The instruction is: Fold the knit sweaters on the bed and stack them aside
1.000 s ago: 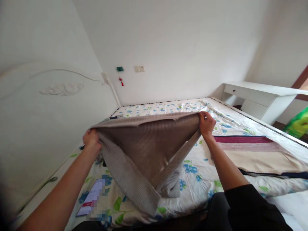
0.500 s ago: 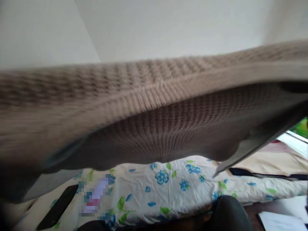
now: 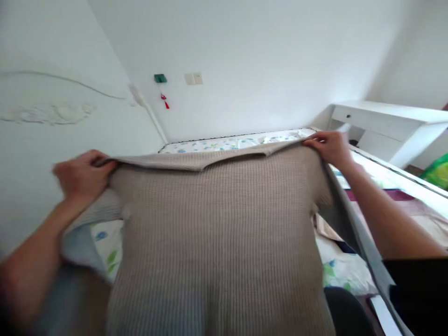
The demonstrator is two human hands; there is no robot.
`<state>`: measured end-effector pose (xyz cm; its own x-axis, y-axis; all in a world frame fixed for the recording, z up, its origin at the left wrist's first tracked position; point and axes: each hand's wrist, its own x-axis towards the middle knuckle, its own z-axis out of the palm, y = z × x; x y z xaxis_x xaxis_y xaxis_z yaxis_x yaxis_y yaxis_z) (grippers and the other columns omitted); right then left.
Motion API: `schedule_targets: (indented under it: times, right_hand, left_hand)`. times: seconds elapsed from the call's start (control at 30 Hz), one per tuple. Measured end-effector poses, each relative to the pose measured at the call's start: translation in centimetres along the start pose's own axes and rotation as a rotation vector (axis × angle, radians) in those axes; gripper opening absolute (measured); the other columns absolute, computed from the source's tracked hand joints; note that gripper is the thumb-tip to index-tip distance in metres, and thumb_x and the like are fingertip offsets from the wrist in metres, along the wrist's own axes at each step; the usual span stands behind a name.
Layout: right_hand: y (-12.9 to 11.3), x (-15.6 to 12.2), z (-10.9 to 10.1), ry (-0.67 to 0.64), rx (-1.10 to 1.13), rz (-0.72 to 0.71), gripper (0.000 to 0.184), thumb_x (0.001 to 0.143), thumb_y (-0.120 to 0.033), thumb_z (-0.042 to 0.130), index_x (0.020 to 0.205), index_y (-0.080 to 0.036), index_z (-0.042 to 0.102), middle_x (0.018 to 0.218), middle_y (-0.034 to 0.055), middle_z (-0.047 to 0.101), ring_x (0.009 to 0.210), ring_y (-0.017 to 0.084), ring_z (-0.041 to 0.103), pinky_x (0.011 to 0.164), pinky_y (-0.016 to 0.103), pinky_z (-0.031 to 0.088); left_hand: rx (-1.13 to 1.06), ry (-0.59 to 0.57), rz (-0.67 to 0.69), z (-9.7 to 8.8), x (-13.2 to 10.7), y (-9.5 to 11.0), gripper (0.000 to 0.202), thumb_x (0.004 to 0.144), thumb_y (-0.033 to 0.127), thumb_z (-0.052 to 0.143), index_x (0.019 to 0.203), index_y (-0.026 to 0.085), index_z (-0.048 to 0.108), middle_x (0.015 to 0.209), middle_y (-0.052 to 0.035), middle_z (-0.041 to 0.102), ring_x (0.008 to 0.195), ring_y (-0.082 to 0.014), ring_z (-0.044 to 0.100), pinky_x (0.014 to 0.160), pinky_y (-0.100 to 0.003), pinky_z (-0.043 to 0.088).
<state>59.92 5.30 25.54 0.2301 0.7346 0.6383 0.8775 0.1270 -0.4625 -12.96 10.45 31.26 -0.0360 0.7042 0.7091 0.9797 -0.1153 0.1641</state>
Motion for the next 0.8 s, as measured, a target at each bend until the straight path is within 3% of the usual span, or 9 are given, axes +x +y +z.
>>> schedule_targets:
  times: [0.07, 0.17, 0.27, 0.37, 0.43, 0.53, 0.63, 0.7, 0.8]
  right_hand:
    - [0.4, 0.2, 6.0, -0.233, -0.091, 0.078, 0.025, 0.096, -0.037, 0.071, 0.108, -0.018, 0.083, 0.096, 0.0093, 0.082, 0.091, 0.025, 0.075, 0.098, 0.041, 0.058]
    - [1.0, -3.2, 14.8, -0.451, -0.154, 0.138, 0.033, 0.092, -0.017, 0.065, 0.122, -0.015, 0.079, 0.108, 0.0110, 0.083, 0.094, 0.022, 0.077, 0.096, 0.034, 0.057]
    - [1.9, -9.8, 19.3, -0.642, -0.157, 0.162, 0.030, 0.092, -0.018, 0.065, 0.118, -0.018, 0.079, 0.111, 0.0112, 0.082, 0.098, 0.022, 0.076, 0.097, 0.032, 0.056]
    - [2.8, -18.3, 19.1, -1.025, -0.046, 0.383, 0.018, 0.092, -0.033, 0.071, 0.097, -0.017, 0.077, 0.089, 0.0103, 0.079, 0.086, 0.023, 0.076, 0.091, 0.037, 0.060]
    - [3.3, -23.8, 17.5, -1.281, 0.024, 0.604, 0.033, 0.089, -0.048, 0.076, 0.081, -0.017, 0.071, 0.075, 0.0101, 0.075, 0.070, 0.025, 0.074, 0.078, 0.043, 0.063]
    - [2.9, -30.0, 14.7, -1.377, 0.175, 0.736, 0.043, 0.080, -0.060, 0.080, 0.075, -0.020, 0.066, 0.073, 0.0090, 0.075, 0.070, 0.027, 0.075, 0.069, 0.040, 0.062]
    - [0.9, -33.4, 13.1, -1.385, 0.487, 0.804, 0.042, 0.077, -0.063, 0.080, 0.085, -0.024, 0.070, 0.083, 0.0038, 0.077, 0.088, 0.025, 0.078, 0.074, 0.032, 0.062]
    - [-1.2, -34.3, 12.5, -1.409, 0.655, 0.813, 0.034, 0.077, -0.059, 0.080, 0.093, -0.030, 0.072, 0.093, -0.0027, 0.079, 0.103, 0.025, 0.078, 0.079, 0.029, 0.062]
    - [-3.6, -34.8, 11.6, -1.382, 0.695, 0.825, 0.027, 0.071, -0.042, 0.083, 0.094, -0.036, 0.071, 0.099, -0.0081, 0.080, 0.110, 0.025, 0.076, 0.076, 0.028, 0.064]
  left_hand:
    - [0.143, -0.203, 0.012, 5.1, -1.3, 1.7, 0.058, 0.104, 0.060, 0.055, 0.123, 0.007, 0.071, 0.109, -0.0088, 0.074, 0.102, -0.0211, 0.062, 0.100, -0.041, 0.048]
    - [0.299, -0.488, 0.106, 11.9, -5.4, 1.7, 0.041, 0.102, 0.041, 0.058, 0.129, 0.013, 0.070, 0.128, -0.0148, 0.071, 0.113, -0.0262, 0.062, 0.099, -0.037, 0.046]
    - [0.216, -0.743, 0.068, 15.7, -11.7, 0.0, 0.032, 0.097, 0.037, 0.057, 0.119, 0.020, 0.073, 0.119, -0.0114, 0.075, 0.106, -0.0270, 0.069, 0.089, -0.032, 0.049]
    - [-0.005, -1.130, -0.066, 16.3, -19.0, -1.9, 0.036, 0.092, 0.053, 0.058, 0.099, 0.022, 0.075, 0.094, -0.0062, 0.079, 0.090, -0.0264, 0.073, 0.076, -0.030, 0.049]
    - [-0.132, -1.335, -0.151, 15.6, -23.7, -2.9, 0.047, 0.086, 0.067, 0.059, 0.089, 0.022, 0.073, 0.084, -0.0044, 0.077, 0.085, -0.0269, 0.073, 0.073, -0.031, 0.049]
    - [-0.233, -1.350, -0.198, 14.1, -28.6, -3.7, 0.061, 0.077, 0.081, 0.057, 0.086, 0.022, 0.068, 0.083, -0.0047, 0.076, 0.086, -0.0291, 0.072, 0.075, -0.034, 0.050]
    - [-0.274, -1.274, -0.296, 12.7, -30.2, -3.3, 0.064, 0.065, 0.085, 0.059, 0.084, 0.023, 0.062, 0.077, -0.0043, 0.071, 0.086, -0.0314, 0.070, 0.078, -0.038, 0.051]
    - [-0.383, -1.297, -0.380, 11.6, -29.9, -2.2, 0.064, 0.057, 0.082, 0.064, 0.083, 0.024, 0.061, 0.077, -0.0034, 0.070, 0.091, -0.0322, 0.070, 0.082, -0.039, 0.054]
    - [-0.603, -1.380, -0.513, 8.9, -29.0, -0.6, 0.060, 0.055, 0.074, 0.073, 0.087, 0.023, 0.068, 0.092, -0.0047, 0.076, 0.106, -0.0333, 0.071, 0.092, -0.038, 0.057]
